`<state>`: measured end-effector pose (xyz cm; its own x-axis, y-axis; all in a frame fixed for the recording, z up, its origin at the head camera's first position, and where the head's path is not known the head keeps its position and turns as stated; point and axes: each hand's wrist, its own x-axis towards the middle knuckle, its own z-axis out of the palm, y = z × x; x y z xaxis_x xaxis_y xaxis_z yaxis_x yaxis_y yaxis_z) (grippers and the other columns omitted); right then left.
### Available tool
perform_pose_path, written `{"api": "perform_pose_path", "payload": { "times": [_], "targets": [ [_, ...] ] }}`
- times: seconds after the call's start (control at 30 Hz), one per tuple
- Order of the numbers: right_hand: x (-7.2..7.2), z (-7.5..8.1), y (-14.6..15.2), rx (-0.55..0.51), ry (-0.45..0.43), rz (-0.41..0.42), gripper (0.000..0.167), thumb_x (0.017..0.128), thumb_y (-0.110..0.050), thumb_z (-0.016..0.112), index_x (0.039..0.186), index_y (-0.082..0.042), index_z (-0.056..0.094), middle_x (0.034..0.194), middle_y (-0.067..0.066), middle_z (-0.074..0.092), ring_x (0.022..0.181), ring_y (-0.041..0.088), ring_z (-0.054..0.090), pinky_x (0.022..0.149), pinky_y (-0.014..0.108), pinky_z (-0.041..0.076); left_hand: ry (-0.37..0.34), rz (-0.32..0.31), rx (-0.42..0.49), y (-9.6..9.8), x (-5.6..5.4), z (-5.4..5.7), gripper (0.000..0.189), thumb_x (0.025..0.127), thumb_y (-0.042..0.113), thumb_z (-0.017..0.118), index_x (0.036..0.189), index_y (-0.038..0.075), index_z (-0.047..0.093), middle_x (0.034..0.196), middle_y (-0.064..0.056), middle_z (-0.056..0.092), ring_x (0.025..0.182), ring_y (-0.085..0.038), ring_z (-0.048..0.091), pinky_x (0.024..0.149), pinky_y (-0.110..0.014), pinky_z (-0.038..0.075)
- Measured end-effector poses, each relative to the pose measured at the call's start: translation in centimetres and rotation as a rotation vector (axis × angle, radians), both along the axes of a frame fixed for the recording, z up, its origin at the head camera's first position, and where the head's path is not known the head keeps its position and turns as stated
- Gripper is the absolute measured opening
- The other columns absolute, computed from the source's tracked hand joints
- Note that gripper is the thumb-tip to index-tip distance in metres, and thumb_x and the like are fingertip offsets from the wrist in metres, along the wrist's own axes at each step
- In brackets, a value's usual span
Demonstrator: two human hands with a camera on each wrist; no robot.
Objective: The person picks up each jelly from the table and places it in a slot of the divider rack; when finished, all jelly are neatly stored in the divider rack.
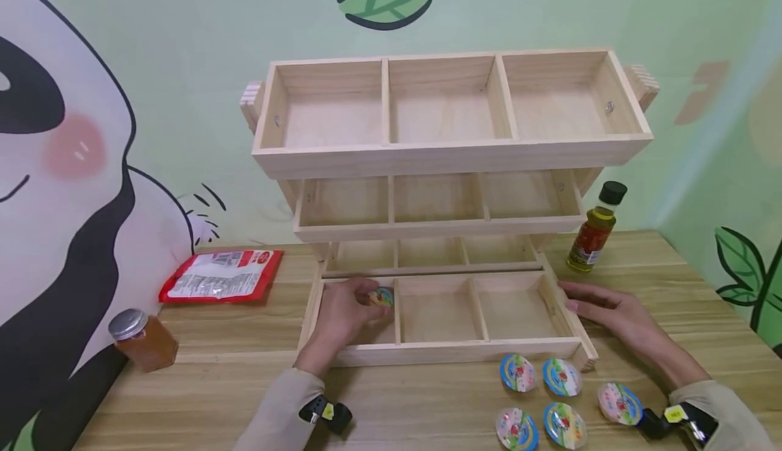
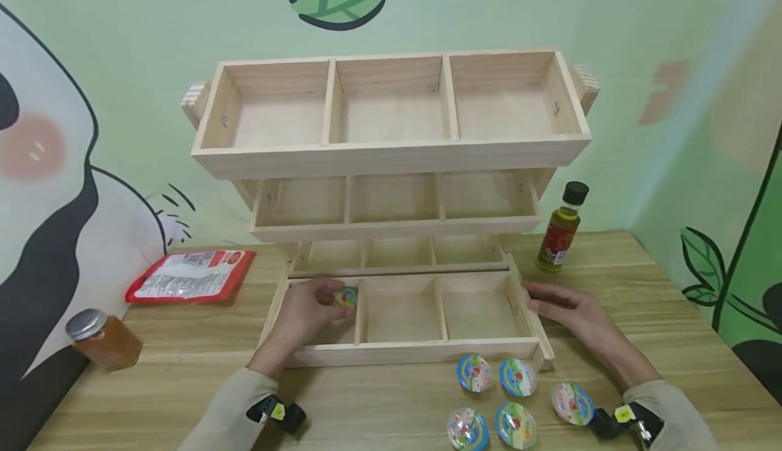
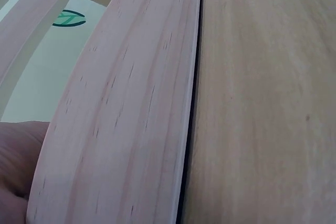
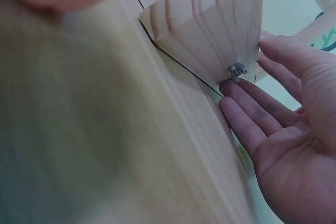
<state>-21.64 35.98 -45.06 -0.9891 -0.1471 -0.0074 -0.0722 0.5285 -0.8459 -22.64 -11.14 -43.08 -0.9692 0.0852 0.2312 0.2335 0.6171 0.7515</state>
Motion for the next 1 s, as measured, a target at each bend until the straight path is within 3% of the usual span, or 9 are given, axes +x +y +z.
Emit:
{"api": "perform_pose_path", "payload": {
  "times": [0.2,0.4,0.57,0.7,0.87,1.0],
  "targets": [
    [0.2,0.0,0.0,-0.002,0.002,-0.004,0.059,0.106,-0.036,0.066,0.154,-0.003,0.054,0.16,0.026,0.045,0.149,0.052,0.032,0.112,0.077,0.025,-0.001,-0.009,-0.004,0.0,0.2,0.3,0.044,0.074,0.012,0.096,0.11,-0.004,0.076,0.096,-0.011,0.078,0.084,-0.022,0.071,0.075,-0.037,0.058],
    [0.4,0.0,0.0,-0.012,-0.004,-0.013,0.059,0.106,-0.037,0.067,0.153,-0.004,0.055,0.16,0.024,0.046,0.149,0.048,0.033,0.114,0.075,0.026,-0.038,0.005,0.023,-0.4,0.6,0.7,0.045,0.077,0.015,0.096,0.114,-0.004,0.076,0.103,-0.013,0.078,0.094,-0.026,0.074,0.084,-0.043,0.06],
    [0.4,0.0,0.0,-0.023,-0.005,-0.01,0.059,0.106,-0.036,0.068,0.153,-0.003,0.055,0.159,0.025,0.047,0.149,0.048,0.033,0.114,0.074,0.026,0.003,-0.003,0.047,-0.8,1.1,1.2,0.043,0.079,0.011,0.093,0.115,-0.005,0.075,0.11,-0.019,0.078,0.103,-0.035,0.075,0.091,-0.05,0.06],
    [0.3,0.0,-0.1,-0.008,-0.002,-0.009,0.06,0.106,-0.038,0.067,0.153,-0.005,0.055,0.16,0.024,0.046,0.15,0.049,0.032,0.113,0.075,0.026,0.058,-0.042,0.094,-0.6,1.6,1.6,0.041,0.081,0.006,0.091,0.117,-0.006,0.075,0.111,-0.019,0.077,0.103,-0.036,0.075,0.093,-0.051,0.06],
    [0.2,-0.1,0.0,-0.008,0.0,-0.007,0.059,0.106,-0.037,0.067,0.154,-0.004,0.054,0.16,0.024,0.046,0.15,0.049,0.032,0.114,0.075,0.025,0.091,-0.121,0.224,0.2,2.4,2.4,0.037,0.083,0.002,0.09,0.116,-0.005,0.076,0.109,-0.02,0.078,0.102,-0.036,0.075,0.091,-0.045,0.062],
    [0.2,0.0,0.0,-0.005,-0.001,-0.008,0.059,0.106,-0.037,0.067,0.154,-0.005,0.054,0.16,0.024,0.046,0.15,0.049,0.032,0.114,0.075,0.025,0.107,-0.172,0.27,1.1,3.4,3.0,0.034,0.083,0.001,0.09,0.115,-0.003,0.078,0.108,-0.018,0.079,0.101,-0.035,0.076,0.089,-0.041,0.062]
  ]
}}
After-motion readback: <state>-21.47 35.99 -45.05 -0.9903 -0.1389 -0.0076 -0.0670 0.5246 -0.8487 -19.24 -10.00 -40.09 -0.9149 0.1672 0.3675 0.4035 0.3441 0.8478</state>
